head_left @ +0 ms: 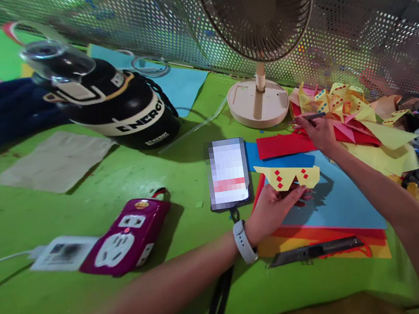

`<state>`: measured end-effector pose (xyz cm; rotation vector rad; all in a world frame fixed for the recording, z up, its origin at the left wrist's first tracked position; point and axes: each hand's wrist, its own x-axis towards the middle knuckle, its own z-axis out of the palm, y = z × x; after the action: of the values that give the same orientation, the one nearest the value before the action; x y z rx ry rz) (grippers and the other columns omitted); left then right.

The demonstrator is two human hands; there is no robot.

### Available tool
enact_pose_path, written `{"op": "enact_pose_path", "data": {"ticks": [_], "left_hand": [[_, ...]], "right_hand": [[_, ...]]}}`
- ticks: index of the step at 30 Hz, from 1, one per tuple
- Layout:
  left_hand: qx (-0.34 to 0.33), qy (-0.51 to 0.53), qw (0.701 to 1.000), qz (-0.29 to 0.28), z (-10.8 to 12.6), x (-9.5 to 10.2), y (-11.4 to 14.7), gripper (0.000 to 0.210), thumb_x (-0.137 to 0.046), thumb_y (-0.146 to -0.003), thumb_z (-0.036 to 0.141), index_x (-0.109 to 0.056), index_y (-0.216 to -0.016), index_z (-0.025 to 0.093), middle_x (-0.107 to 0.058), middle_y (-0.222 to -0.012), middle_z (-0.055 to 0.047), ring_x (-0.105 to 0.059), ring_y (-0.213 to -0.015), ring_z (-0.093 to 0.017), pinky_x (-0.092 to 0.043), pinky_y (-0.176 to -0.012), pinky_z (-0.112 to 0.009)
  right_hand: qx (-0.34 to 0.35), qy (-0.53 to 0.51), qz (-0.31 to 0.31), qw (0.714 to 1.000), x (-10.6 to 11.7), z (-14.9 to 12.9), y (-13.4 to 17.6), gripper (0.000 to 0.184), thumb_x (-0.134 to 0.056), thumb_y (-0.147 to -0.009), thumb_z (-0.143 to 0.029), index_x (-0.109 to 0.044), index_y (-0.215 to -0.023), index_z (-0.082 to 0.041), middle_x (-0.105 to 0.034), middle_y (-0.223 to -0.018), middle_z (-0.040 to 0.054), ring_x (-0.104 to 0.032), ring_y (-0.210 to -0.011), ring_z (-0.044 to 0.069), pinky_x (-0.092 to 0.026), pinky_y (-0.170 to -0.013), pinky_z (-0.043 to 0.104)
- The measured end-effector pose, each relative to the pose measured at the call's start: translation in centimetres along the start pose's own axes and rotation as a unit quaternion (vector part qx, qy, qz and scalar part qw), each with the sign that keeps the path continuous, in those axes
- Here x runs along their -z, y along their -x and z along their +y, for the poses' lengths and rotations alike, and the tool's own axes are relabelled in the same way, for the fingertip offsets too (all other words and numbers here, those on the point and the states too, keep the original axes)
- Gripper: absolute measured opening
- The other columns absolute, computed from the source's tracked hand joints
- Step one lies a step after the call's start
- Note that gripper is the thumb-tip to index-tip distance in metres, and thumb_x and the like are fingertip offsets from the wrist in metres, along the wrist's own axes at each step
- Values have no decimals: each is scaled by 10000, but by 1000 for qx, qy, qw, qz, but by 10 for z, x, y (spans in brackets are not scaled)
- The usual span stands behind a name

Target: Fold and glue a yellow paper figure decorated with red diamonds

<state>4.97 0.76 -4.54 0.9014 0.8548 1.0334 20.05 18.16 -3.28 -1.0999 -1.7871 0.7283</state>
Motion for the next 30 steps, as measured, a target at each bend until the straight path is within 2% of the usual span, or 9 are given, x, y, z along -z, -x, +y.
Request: {"op": "enact_pose_path", "data": {"ticks": [3,6,9,12,16,21,24,30], "left_hand": [[2,0,1000,1,-1,0,0,285,-705,-824,392,-683,-977,154,-769,-946,-117,-749,-850,-238,-635,-734,-345],[4,-1,1000,5,-2,1,0,312,-711,-815,404,-678,-984,144,-768,-962,-123,-748,-892,-251,-634,-755,-358],[4,-5,1000,13,-2,0,0,349,-719,-803,429,-672,-989,137,-769,-969,-123,-746,-910,-260,-636,-761,-367],[5,-14,1000,21,-1,1,1,369,-731,-792,440,-679,-990,132,-773,-960,-123,-748,-900,-260,-638,-745,-358],[-5,-25,999,22,0,3,2,351,-748,-780,425,-692,-964,132,-775,-952,-125,-750,-878,-250,-636,-727,-335],[-9,-51,998,27,3,3,5,315,-727,-796,417,-699,-949,143,-778,-934,-113,-750,-879,-243,-637,-736,-339],[-9,-58,998,29,4,3,5,296,-725,-796,413,-707,-933,150,-780,-918,-107,-749,-873,-232,-633,-745,-331],[-7,-64,998,27,5,3,5,279,-716,-801,408,-707,-930,161,-776,-947,-99,-745,-872,-228,-633,-740,-339]], "right_hand": [[18,6,13,1000,12,-15,7,376,-619,-847,-571,-704,-821,-206,-744,-787,45,-736,-675,210,-613,-637,336],[48,24,31,998,33,-40,26,291,-618,-885,-486,-712,-859,-212,-756,-817,35,-739,-676,194,-615,-648,320],[96,102,62,988,55,-70,62,185,-615,-915,-388,-720,-910,-237,-767,-808,17,-745,-716,188,-611,-654,308],[169,173,55,969,69,-95,102,96,-626,-917,-272,-714,-956,-276,-776,-797,-2,-746,-725,180,-602,-650,304],[272,194,17,942,69,-105,141,354,-656,-868,-104,-641,-1161,-300,-790,-868,3,-716,-603,147,-547,-515,276],[292,196,5,936,62,-101,153,540,-643,-854,-68,-546,-1324,-317,-791,-886,11,-716,-568,181,-546,-466,323],[306,200,-3,931,61,-101,154,573,-640,-846,-44,-522,-1355,-281,-791,-888,25,-732,-610,189,-551,-471,326],[316,194,-14,929,59,-102,152,492,-631,-845,-27,-559,-1295,-214,-790,-886,55,-739,-633,181,-549,-483,309]]}}
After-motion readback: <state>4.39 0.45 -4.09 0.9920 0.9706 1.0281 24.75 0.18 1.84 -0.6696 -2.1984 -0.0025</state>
